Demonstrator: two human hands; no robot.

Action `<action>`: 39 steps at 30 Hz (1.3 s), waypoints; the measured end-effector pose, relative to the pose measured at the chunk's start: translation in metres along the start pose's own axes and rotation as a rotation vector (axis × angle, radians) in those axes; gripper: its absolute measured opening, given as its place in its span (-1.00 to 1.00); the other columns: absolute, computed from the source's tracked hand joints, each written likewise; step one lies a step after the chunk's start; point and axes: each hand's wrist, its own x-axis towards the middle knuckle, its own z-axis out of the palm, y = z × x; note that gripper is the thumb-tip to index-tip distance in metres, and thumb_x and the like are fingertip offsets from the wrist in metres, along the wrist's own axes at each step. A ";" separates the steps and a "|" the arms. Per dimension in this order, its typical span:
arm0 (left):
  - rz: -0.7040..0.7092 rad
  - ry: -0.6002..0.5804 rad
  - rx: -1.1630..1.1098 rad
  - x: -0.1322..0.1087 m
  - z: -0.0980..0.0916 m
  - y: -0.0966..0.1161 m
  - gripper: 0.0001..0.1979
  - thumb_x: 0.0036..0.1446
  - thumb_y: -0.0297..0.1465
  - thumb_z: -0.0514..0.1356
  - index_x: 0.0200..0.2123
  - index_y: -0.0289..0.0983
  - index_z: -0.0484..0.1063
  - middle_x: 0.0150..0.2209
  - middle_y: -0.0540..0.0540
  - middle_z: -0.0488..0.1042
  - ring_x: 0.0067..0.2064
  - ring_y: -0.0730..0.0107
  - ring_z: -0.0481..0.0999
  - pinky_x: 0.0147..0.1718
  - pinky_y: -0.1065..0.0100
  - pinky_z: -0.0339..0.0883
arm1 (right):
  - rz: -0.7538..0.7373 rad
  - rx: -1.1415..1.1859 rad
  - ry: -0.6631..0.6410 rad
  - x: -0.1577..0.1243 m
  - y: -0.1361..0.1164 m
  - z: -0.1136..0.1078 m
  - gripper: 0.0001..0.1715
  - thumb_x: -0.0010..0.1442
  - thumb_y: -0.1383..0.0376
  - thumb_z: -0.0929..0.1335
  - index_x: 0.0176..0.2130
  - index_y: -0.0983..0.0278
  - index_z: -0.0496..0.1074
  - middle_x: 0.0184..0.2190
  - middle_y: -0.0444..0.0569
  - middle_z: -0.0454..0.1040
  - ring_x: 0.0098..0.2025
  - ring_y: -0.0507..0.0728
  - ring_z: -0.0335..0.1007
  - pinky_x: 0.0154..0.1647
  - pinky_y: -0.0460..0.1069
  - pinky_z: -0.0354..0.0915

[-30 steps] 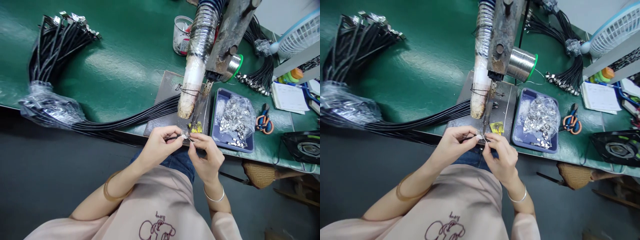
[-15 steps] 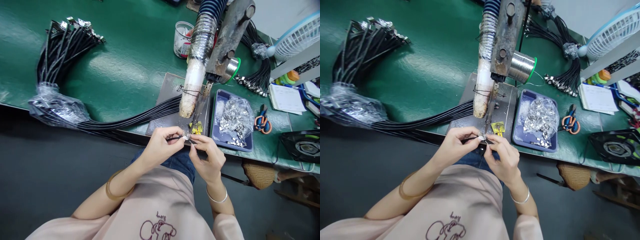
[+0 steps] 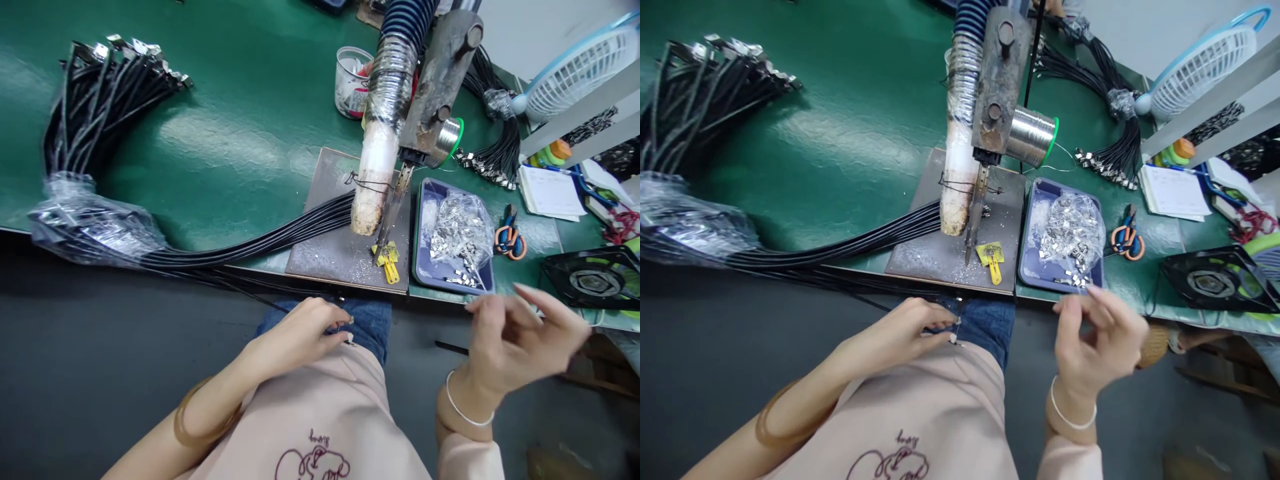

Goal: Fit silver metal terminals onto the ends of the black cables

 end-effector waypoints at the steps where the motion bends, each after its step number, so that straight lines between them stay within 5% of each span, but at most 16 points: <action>1: -0.041 0.016 -0.045 -0.003 -0.001 -0.003 -0.88 0.19 -0.42 0.28 -0.26 -0.30 0.63 -0.38 -0.10 0.64 -0.40 0.36 0.59 -0.33 0.42 0.45 | 0.076 -0.093 -0.144 0.005 0.007 -0.002 -0.73 0.27 0.23 0.42 -0.02 0.17 0.43 -0.46 -0.14 0.50 -0.52 0.11 0.50 -0.50 0.01 0.37; 3: -0.070 0.132 -0.118 -0.003 -0.007 -0.005 -0.84 0.24 -0.38 0.27 -0.20 -0.32 0.62 -0.30 -0.13 0.66 -0.34 0.36 0.62 -0.31 0.41 0.50 | 0.128 -0.288 -0.396 0.017 0.026 -0.004 -0.84 0.31 0.17 0.39 -0.16 0.20 0.45 -0.41 -0.09 0.55 -0.38 0.14 0.57 -0.30 0.02 0.41; 6: 0.025 0.466 -0.015 0.009 -0.025 -0.002 -0.85 0.29 -0.38 0.24 -0.29 -0.31 0.58 -0.35 -0.09 0.61 -0.36 0.39 0.56 -0.34 0.41 0.47 | 0.065 -0.459 -0.511 0.033 0.063 0.001 -0.82 0.29 0.16 0.38 -0.29 0.20 0.41 -0.41 -0.09 0.54 -0.39 0.12 0.51 -0.25 0.01 0.33; 9: 0.139 0.652 0.367 0.034 -0.047 0.002 -0.83 0.34 -0.41 0.17 -0.21 -0.30 0.57 -0.21 -0.17 0.61 -0.21 0.24 0.55 -0.12 0.22 0.46 | 0.002 -0.493 -0.575 0.046 0.092 0.012 -0.84 0.25 0.23 0.37 -0.37 0.21 0.37 -0.35 -0.07 0.53 -0.41 0.09 0.42 -0.28 0.01 0.25; 12: 0.135 0.568 0.761 0.060 -0.060 0.001 -0.78 0.31 -0.48 0.11 -0.14 -0.36 0.57 -0.18 -0.28 0.56 -0.12 0.01 0.49 -0.12 0.08 0.42 | -0.016 -0.503 -0.643 0.053 0.103 0.020 -0.87 0.19 0.29 0.36 -0.41 0.21 0.35 -0.38 -0.09 0.50 -0.42 0.09 0.38 -0.28 0.01 0.20; 15: 0.104 0.483 0.898 0.071 -0.061 -0.002 -0.75 0.29 -0.53 0.06 -0.23 -0.36 0.56 -0.29 -0.26 0.49 -0.21 0.01 0.46 -0.21 0.10 0.39 | -0.032 -0.522 -0.692 0.056 0.101 0.021 -0.89 0.14 0.32 0.35 -0.42 0.20 0.33 -0.41 -0.09 0.49 -0.38 0.12 0.39 -0.30 0.01 0.15; 24: 0.232 0.507 0.798 0.047 -0.050 -0.013 -0.71 0.37 -0.50 0.03 -0.26 -0.30 0.56 -0.30 -0.19 0.49 -0.25 0.16 0.42 -0.20 0.17 0.39 | -0.052 -0.486 -0.769 0.053 0.089 0.015 -0.91 0.13 0.35 0.35 -0.40 0.19 0.32 -0.41 -0.12 0.48 -0.36 0.09 0.39 -0.30 -0.03 0.15; 33: 0.226 0.639 0.795 0.053 -0.051 -0.018 -0.75 0.36 -0.51 0.02 -0.16 -0.27 0.51 -0.23 -0.20 0.50 -0.19 0.14 0.45 -0.16 0.17 0.39 | -0.010 -0.382 -0.811 0.057 0.088 0.019 -0.95 0.11 0.35 0.33 -0.38 0.20 0.32 -0.41 -0.11 0.46 -0.35 0.11 0.40 -0.27 -0.02 0.18; 39: 0.292 0.478 0.835 0.052 -0.051 -0.017 -0.79 0.37 -0.41 0.09 -0.25 -0.27 0.52 -0.26 -0.18 0.50 -0.24 0.18 0.44 -0.20 0.19 0.40 | -0.044 -0.422 -0.823 0.057 0.091 0.024 -0.94 0.13 0.34 0.32 -0.38 0.20 0.31 -0.40 -0.11 0.45 -0.36 0.10 0.39 -0.30 -0.03 0.15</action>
